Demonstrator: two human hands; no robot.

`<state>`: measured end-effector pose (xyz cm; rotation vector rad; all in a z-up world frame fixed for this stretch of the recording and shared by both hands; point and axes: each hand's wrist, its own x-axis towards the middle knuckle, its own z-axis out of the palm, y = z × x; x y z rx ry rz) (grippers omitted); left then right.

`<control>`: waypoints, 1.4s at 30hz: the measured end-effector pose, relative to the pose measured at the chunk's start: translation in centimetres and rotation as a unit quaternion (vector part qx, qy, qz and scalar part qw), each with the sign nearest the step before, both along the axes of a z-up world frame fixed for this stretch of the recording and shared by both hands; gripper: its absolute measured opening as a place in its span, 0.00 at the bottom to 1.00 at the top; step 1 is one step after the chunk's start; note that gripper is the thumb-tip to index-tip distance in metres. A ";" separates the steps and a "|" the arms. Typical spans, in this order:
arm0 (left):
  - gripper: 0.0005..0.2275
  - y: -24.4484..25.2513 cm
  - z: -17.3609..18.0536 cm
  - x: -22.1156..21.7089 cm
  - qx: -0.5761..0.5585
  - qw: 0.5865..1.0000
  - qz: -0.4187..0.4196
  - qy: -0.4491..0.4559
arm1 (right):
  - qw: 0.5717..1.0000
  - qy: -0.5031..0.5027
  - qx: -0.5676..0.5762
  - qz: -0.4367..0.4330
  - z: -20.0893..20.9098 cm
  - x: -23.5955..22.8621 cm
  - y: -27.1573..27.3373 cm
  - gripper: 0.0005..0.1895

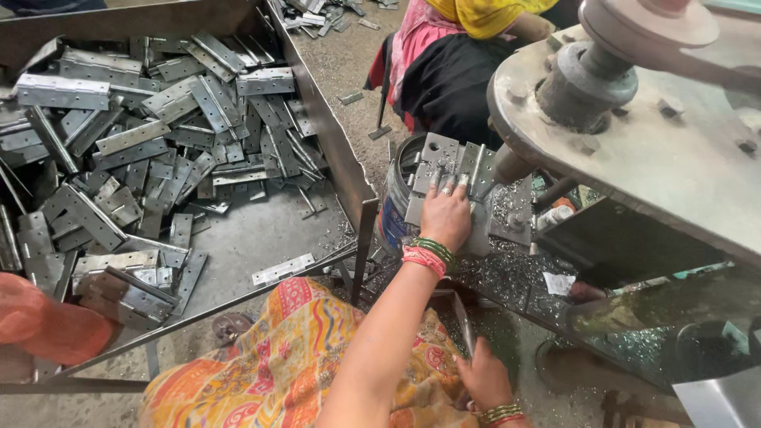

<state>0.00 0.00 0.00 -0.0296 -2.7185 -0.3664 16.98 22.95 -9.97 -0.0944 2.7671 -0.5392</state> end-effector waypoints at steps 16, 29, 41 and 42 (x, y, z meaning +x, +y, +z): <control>0.13 1.6 2.0 14.1 -0.020 0.986 -0.039 0.160 | 0.954 0.274 -0.125 0.000 10.1 -2.0 -1.9 0.28; 0.10 2.1 3.8 7.6 -0.047 0.983 -0.051 0.167 | 0.927 0.285 -0.236 -0.059 8.8 -1.5 -1.0 0.31; 0.21 0.1 0.2 8.9 -0.018 0.997 0.031 0.061 | 0.941 0.264 -0.211 -0.027 9.9 -2.1 -1.3 0.34; 0.20 0.9 0.4 9.2 -0.008 0.998 0.011 0.065 | 0.942 0.263 -0.209 -0.023 9.8 -2.3 -1.2 0.34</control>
